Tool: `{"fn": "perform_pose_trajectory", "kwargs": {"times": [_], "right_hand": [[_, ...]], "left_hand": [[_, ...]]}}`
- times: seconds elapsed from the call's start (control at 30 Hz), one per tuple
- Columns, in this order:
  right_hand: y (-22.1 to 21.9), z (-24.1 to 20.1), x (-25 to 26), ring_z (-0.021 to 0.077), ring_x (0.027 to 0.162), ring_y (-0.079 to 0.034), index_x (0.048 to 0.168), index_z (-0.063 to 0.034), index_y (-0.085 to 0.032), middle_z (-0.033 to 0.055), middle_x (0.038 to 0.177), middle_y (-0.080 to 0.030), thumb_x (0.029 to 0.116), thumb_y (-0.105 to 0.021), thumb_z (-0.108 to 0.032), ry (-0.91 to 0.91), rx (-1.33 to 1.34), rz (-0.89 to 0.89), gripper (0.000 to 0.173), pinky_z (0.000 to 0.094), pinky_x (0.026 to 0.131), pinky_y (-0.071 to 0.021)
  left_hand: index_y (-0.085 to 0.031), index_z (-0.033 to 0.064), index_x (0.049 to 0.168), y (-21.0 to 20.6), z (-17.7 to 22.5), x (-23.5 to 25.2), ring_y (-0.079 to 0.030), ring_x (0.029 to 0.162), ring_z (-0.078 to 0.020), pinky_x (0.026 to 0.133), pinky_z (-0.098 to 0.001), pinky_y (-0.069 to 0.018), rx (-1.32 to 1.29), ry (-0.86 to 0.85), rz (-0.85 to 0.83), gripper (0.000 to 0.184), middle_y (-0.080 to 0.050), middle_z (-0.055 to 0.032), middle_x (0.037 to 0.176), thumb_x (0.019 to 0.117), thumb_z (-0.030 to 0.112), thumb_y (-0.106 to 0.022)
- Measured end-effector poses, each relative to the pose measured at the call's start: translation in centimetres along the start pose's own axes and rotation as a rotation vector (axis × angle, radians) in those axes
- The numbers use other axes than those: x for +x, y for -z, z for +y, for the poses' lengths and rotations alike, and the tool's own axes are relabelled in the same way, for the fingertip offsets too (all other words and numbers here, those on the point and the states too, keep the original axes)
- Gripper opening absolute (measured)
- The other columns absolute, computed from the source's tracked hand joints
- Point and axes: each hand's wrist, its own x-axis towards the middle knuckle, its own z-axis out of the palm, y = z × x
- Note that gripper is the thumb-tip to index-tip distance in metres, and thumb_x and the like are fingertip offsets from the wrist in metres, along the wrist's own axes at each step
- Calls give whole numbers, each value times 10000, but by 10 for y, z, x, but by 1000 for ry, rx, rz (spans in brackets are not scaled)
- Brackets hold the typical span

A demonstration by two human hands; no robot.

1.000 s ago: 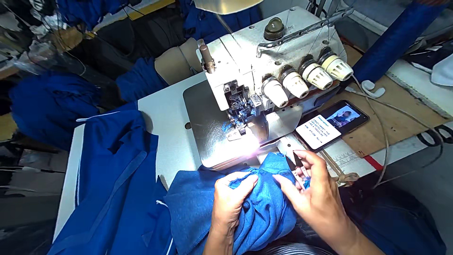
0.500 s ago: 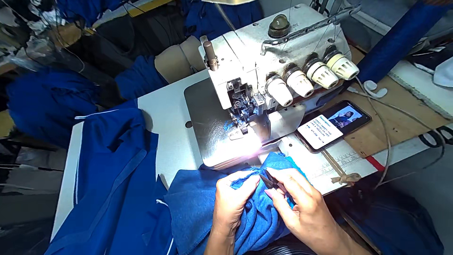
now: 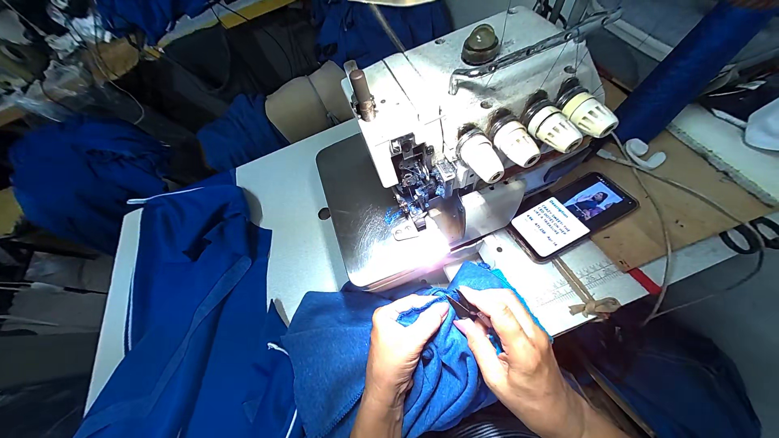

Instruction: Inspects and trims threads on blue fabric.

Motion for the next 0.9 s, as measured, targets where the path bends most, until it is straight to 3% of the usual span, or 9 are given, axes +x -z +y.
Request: {"fn": "perform_pose_trajectory", "kwargs": {"times": [0.2,0.9], "right_hand": [[4,0,-2,20,884,-628,1186,-4,-693,71,1022,-669,946,-624,-124,-37,101,-21,277,120,803,-529],[6,-3,1,21,879,-632,1169,-9,-711,59,1018,-675,935,-618,-140,-69,43,-64,284,122,787,-531]], "left_hand": [[-787,17,836,1,0,1,-705,710,-97,689,-236,-596,-18,-15,-11,45,-737,-87,767,827,3,-745],[-789,13,852,0,-1,0,-708,733,-89,710,-223,-596,-9,-39,-4,79,-745,-83,792,818,-37,-738]]}}
